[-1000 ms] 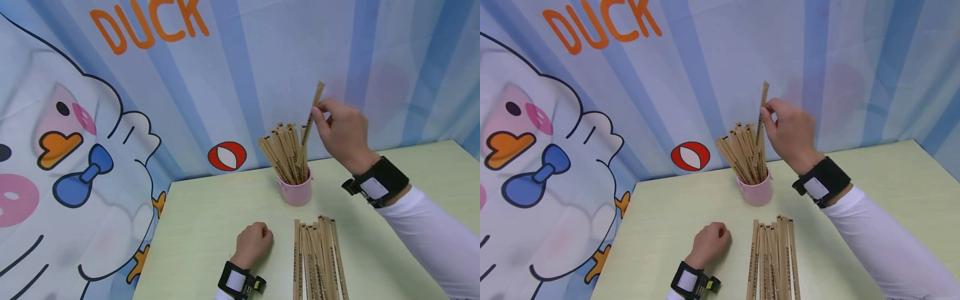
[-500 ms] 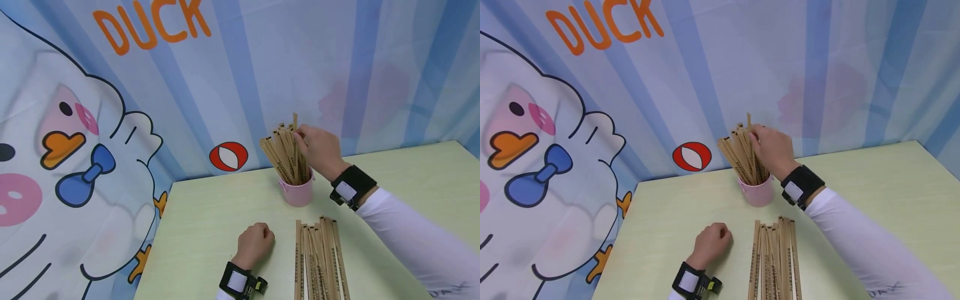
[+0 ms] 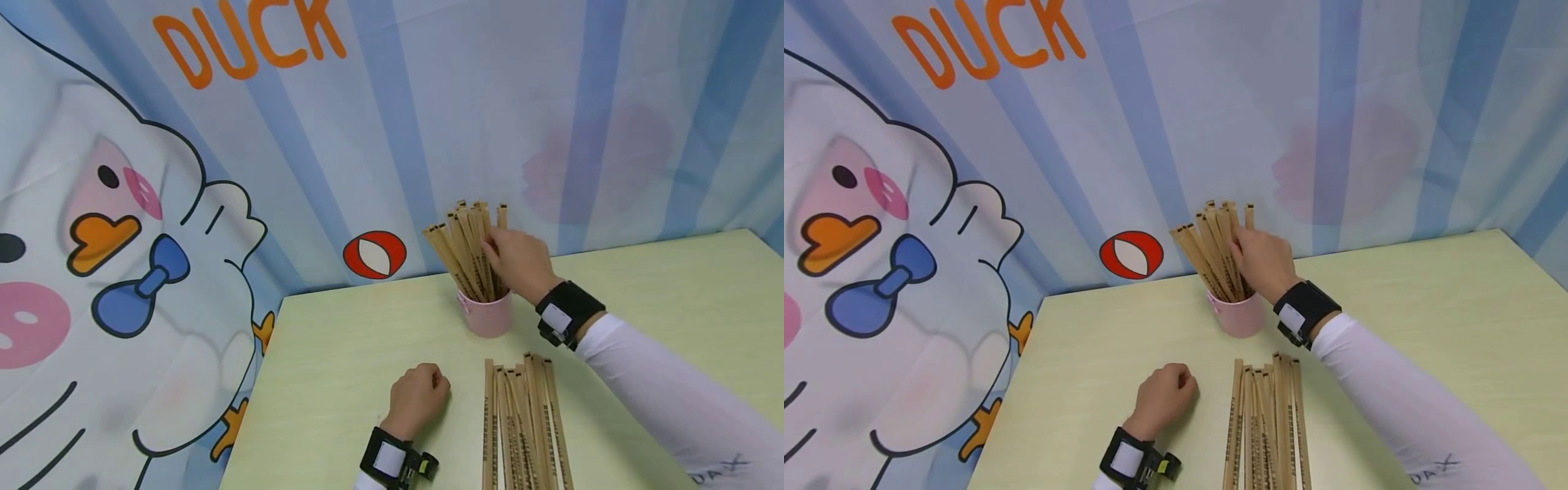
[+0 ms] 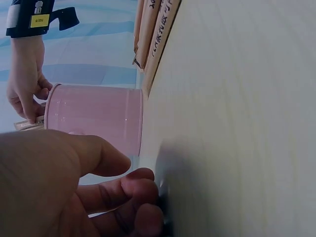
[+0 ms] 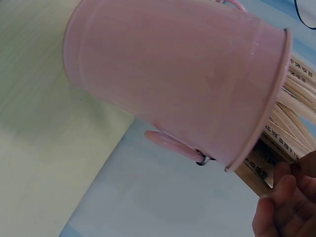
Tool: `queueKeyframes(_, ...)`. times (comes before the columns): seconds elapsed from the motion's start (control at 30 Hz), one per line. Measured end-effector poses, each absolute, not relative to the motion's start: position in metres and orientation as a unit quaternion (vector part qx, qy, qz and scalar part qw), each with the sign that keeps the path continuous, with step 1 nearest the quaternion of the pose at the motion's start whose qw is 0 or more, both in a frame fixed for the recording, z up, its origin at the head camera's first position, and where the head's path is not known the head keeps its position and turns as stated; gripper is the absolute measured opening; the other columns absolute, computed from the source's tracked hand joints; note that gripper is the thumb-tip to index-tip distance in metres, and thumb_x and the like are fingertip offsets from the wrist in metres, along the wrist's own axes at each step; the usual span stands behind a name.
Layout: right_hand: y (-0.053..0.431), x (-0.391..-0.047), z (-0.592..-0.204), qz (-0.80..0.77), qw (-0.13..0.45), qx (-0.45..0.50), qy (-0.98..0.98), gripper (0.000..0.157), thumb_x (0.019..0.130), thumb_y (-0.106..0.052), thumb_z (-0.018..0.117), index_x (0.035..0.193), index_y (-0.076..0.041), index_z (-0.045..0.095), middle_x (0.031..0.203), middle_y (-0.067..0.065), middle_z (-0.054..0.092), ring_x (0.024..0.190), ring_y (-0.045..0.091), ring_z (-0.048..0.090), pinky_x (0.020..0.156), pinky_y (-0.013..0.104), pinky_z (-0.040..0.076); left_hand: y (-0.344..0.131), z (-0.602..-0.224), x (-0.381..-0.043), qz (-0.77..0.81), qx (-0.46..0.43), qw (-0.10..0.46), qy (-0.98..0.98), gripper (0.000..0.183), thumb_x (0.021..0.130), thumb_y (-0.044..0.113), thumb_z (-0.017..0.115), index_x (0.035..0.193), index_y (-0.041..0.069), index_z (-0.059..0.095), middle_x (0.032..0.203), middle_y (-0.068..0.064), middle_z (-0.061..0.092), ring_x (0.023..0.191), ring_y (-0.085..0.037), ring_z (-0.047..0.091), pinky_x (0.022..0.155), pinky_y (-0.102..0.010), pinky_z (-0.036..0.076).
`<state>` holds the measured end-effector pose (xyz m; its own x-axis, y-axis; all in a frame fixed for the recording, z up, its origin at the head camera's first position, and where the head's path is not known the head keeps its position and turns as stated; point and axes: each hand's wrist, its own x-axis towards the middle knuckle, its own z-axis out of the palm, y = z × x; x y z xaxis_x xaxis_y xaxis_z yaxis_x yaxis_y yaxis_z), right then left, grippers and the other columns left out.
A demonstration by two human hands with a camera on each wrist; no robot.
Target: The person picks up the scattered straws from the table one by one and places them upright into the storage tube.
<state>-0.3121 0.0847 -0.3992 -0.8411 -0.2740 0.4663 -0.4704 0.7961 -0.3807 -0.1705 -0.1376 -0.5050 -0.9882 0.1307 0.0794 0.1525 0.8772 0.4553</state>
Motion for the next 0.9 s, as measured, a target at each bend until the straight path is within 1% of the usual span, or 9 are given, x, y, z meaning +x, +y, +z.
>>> queueKeyframes(0.17,0.085,-0.311,-0.402,0.240,0.190,0.204,-0.930,0.014,0.097,-0.018,0.056,0.088,-0.008,0.061,0.065,0.006,0.059,0.051,0.016,0.050,0.045,0.036,0.041,-0.136,-0.504,-0.170,-0.240,-0.074,0.027,-0.968,0.028,0.084,0.014,0.056,0.058,0.017,0.047,0.051,0.008,0.039,0.042,-0.007,0.034,0.038,-0.024,0.023)
queueKeyframes(0.33,0.085,-0.309,-0.399,0.242,0.185,0.206,-0.930,0.019,0.097,-0.022,0.056,0.082,-0.010,0.058,0.062,0.005,0.055,0.050,0.017,0.048,0.044,0.034,0.038,-0.136,-0.503,-0.170,-0.243,-0.074,0.025,-0.967,0.029,0.084,0.013,0.056,0.057,0.017,0.047,0.051,0.008,0.038,0.042,-0.007,0.034,0.038,-0.024,0.023)
queueKeyframes(0.43,0.088,-0.306,-0.397,0.251,0.179,0.199,-0.930,0.020,0.097,-0.025,0.056,0.084,-0.011,0.059,0.060,0.004,0.055,0.049,0.017,0.047,0.043,0.034,0.036,-0.136,-0.503,-0.170,-0.243,-0.072,0.022,-0.967,0.029,0.084,0.013,0.056,0.058,0.017,0.047,0.051,0.008,0.038,0.042,-0.007,0.034,0.039,-0.024,0.023)
queueKeyframes(0.53,0.092,-0.301,-0.394,0.266,0.184,0.189,-0.927,0.020,0.096,-0.027,0.055,0.087,-0.010,0.061,0.064,0.004,0.057,0.049,0.017,0.047,0.042,0.033,0.036,-0.136,-0.502,-0.169,-0.242,-0.071,0.022,-0.967,0.029,0.084,0.013,0.056,0.057,0.017,0.047,0.050,0.008,0.038,0.042,-0.007,0.034,0.039,-0.024,0.023)
queueKeyframes(0.67,0.100,-0.290,-0.393,0.282,0.193,0.182,-0.922,0.018,0.096,-0.024,0.054,0.087,-0.010,0.062,0.065,0.004,0.058,0.049,0.016,0.046,0.041,0.033,0.035,-0.135,-0.501,-0.169,-0.243,-0.071,0.024,-0.967,0.028,0.084,0.013,0.057,0.058,0.016,0.047,0.051,0.008,0.039,0.042,-0.007,0.034,0.039,-0.024,0.024)
queueKeyframes(0.9,0.122,-0.264,-0.402,0.286,0.173,0.174,-0.926,0.022,0.095,-0.018,0.048,0.075,-0.012,0.054,0.056,0.002,0.045,0.046,0.016,0.039,0.041,0.030,0.025,-0.137,-0.502,-0.169,-0.243,-0.071,0.025,-0.967,0.027,0.083,0.013,0.056,0.058,0.017,0.047,0.050,0.008,0.038,0.042,-0.007,0.033,0.038,-0.024,0.023)
